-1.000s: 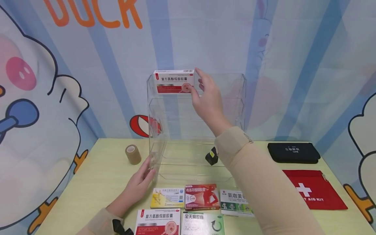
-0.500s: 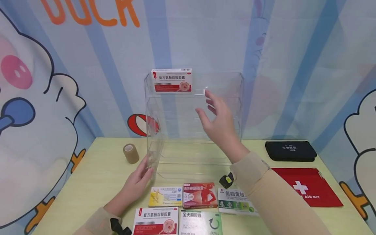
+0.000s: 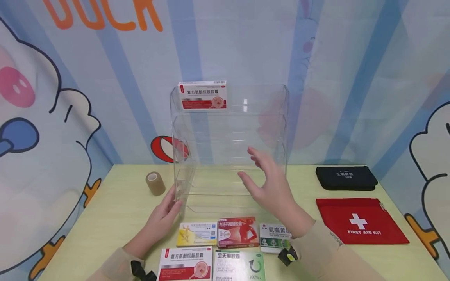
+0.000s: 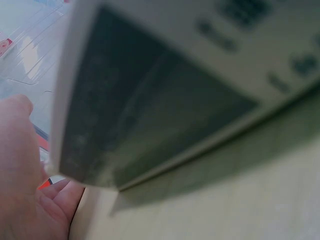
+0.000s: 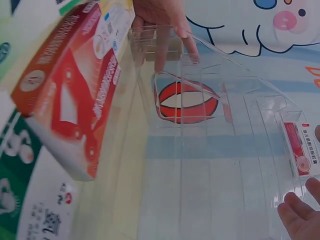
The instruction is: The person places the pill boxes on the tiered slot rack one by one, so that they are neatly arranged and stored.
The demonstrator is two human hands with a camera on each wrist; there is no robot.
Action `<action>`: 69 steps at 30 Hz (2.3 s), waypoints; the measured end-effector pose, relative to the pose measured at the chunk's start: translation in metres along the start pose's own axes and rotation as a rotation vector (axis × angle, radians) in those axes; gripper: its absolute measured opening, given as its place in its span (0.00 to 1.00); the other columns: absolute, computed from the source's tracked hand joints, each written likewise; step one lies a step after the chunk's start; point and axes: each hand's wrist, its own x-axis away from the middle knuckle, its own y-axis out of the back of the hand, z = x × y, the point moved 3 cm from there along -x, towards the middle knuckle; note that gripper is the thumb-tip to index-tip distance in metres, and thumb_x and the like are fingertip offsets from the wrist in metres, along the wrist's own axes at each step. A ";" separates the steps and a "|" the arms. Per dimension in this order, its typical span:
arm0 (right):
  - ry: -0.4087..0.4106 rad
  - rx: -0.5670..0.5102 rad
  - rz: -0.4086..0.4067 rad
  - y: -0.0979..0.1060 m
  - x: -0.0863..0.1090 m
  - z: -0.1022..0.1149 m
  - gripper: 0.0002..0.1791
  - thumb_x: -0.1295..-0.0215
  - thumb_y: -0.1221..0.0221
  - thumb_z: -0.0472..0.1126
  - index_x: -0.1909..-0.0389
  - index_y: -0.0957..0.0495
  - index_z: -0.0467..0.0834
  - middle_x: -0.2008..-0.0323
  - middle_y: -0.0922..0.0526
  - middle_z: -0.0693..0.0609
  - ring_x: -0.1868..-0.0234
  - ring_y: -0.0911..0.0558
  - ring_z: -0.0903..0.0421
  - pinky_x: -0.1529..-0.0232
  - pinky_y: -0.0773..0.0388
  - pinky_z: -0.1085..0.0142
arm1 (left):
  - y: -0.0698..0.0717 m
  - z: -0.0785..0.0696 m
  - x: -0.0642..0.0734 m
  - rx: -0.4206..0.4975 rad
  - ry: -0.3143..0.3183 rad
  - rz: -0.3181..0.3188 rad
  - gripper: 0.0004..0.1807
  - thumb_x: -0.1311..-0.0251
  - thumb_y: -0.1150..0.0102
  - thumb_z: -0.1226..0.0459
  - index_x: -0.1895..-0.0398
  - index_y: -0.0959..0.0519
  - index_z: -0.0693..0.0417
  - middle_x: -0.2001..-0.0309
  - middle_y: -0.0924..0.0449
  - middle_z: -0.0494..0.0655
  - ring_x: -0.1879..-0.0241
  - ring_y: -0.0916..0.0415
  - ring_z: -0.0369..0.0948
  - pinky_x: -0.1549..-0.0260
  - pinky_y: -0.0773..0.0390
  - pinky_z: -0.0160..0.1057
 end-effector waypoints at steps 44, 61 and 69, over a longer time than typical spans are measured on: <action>-0.153 0.156 0.681 -0.019 0.144 -0.007 0.41 0.41 0.32 0.80 0.31 0.23 0.67 0.37 0.22 0.74 0.39 0.22 0.67 0.42 0.08 0.64 | 0.000 -0.003 -0.001 -0.014 -0.039 0.006 0.39 0.13 0.50 0.49 0.09 0.55 0.23 0.12 0.41 0.47 0.19 0.29 0.56 0.19 0.30 0.62; -0.243 0.172 0.787 -0.025 0.150 -0.011 0.43 0.46 0.30 0.81 0.31 0.22 0.66 0.37 0.21 0.72 0.37 0.24 0.62 0.36 0.10 0.52 | 0.000 -0.005 -0.001 -0.016 -0.044 0.006 0.39 0.13 0.50 0.53 0.08 0.55 0.30 0.11 0.42 0.46 0.19 0.29 0.56 0.18 0.31 0.63; -0.184 0.181 0.779 -0.025 0.149 -0.010 0.42 0.45 0.30 0.81 0.33 0.19 0.65 0.41 0.18 0.71 0.41 0.25 0.67 0.40 0.11 0.62 | 0.000 -0.005 -0.001 -0.019 -0.037 -0.005 0.40 0.13 0.49 0.52 0.07 0.54 0.34 0.12 0.40 0.47 0.20 0.28 0.57 0.18 0.31 0.63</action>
